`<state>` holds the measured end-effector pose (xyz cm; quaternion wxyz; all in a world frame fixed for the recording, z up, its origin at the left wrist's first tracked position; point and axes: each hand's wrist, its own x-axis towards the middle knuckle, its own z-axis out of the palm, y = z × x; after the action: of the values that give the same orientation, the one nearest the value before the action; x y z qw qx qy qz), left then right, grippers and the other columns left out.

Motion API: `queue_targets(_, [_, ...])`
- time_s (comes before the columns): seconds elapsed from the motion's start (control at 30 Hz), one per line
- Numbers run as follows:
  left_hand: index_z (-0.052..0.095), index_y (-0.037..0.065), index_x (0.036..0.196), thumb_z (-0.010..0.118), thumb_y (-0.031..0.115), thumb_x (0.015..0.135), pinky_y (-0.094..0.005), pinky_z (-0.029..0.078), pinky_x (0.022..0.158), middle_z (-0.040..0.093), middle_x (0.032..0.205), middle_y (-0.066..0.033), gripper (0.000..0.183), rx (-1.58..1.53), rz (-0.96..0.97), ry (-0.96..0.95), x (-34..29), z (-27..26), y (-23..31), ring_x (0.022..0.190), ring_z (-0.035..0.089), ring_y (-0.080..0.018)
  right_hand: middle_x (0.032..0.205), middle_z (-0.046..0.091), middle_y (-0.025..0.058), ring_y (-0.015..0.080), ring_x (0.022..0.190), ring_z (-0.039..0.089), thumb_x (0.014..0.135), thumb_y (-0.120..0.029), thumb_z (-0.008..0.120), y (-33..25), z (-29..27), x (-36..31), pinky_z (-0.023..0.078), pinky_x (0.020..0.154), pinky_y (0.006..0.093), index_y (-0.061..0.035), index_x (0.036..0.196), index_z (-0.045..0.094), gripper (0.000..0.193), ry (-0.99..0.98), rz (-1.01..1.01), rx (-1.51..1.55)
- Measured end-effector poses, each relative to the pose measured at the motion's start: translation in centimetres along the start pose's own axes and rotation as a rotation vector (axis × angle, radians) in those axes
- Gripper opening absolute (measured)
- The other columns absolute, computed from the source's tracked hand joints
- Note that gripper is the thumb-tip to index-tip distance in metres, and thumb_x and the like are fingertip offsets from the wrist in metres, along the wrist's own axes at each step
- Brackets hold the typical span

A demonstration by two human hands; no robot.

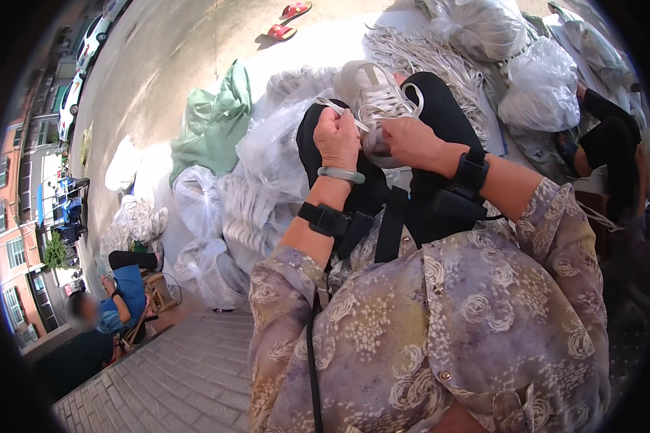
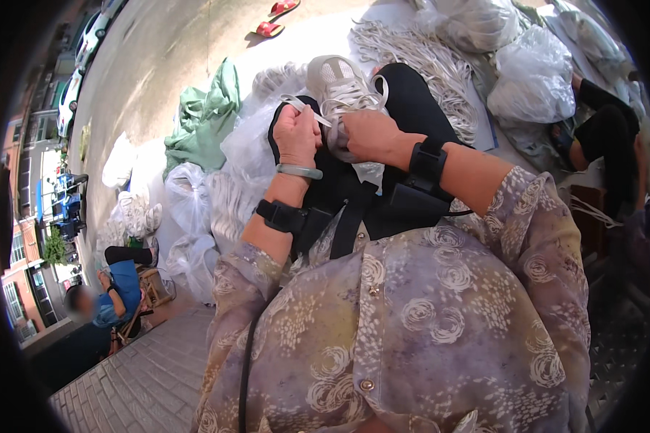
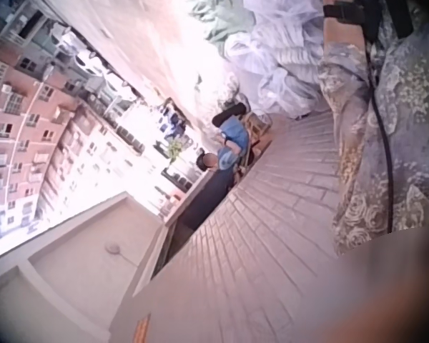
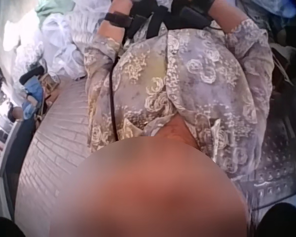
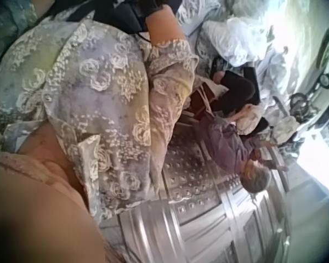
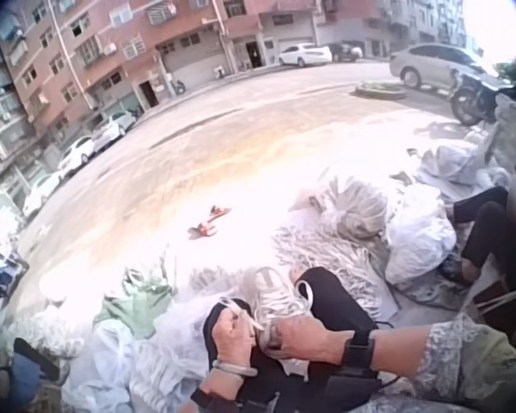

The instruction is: The recorder is assembling white sneakers by threading straps and packing them into plastic bags while sitting outdoors.

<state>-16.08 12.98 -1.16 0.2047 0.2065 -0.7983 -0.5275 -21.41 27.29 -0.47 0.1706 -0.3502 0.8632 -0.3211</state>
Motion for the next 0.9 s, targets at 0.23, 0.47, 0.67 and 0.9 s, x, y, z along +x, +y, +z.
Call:
queue_targets(0.23, [0.047, 0.006, 0.079, 0.049, 0.009, 0.081, -0.0233, 0.032, 0.032, 0.048, 0.056, -0.0031, 0.004, -0.569, -0.495, 0.052, -0.3, -2.3, 1.5, 0.040, 0.045, -0.0119, 0.065, 0.058, 0.0155, 0.0319, 0.066, 0.058, 0.071, -0.010, 0.048, 4.9, -8.4, -5.2, 0.045, 0.060, 0.0383, -0.0013, 0.070, 0.055, 0.012, -0.361, 0.021, -0.115])
queue_targets(0.47, [0.043, 0.001, 0.091, 0.057, 0.012, 0.083, -0.0192, 0.033, 0.033, 0.052, 0.062, -0.0039, 0.020, -0.380, -0.351, 0.103, -1.8, -3.0, 2.6, 0.040, 0.043, -0.0063, 0.057, 0.056, 0.0107, 0.0257, 0.056, 0.058, 0.073, -0.015, 0.054, 7.1, -7.5, -5.8, 0.044, 0.055, 0.0368, -0.0034, 0.068, 0.056, 0.012, -0.233, -0.005, -0.002])
queue_targets(0.67, [0.058, 0.000, 0.086, 0.053, 0.008, 0.085, -0.0176, 0.037, 0.041, 0.057, 0.065, -0.0027, 0.010, -0.019, 0.072, -0.249, -3.4, -0.1, 3.5, 0.045, 0.049, -0.0049, 0.064, 0.058, 0.0129, 0.0314, 0.065, 0.057, 0.074, -0.024, 0.056, 5.0, -5.4, -3.4, 0.043, 0.058, 0.0404, -0.0042, 0.068, 0.059, 0.020, 0.161, -0.090, 0.071])
queue_targets(0.9, [0.059, -0.002, 0.092, 0.048, 0.008, 0.082, -0.0251, 0.043, 0.037, 0.059, 0.059, -0.0078, 0.018, 0.356, 0.047, -0.337, -2.1, 3.3, -0.5, 0.041, 0.056, -0.0142, 0.062, 0.058, 0.0136, 0.0331, 0.063, 0.057, 0.075, -0.025, 0.052, 4.1, -3.2, -1.6, 0.044, 0.057, 0.0421, -0.0057, 0.065, 0.059, 0.023, 0.174, -0.098, 0.097])
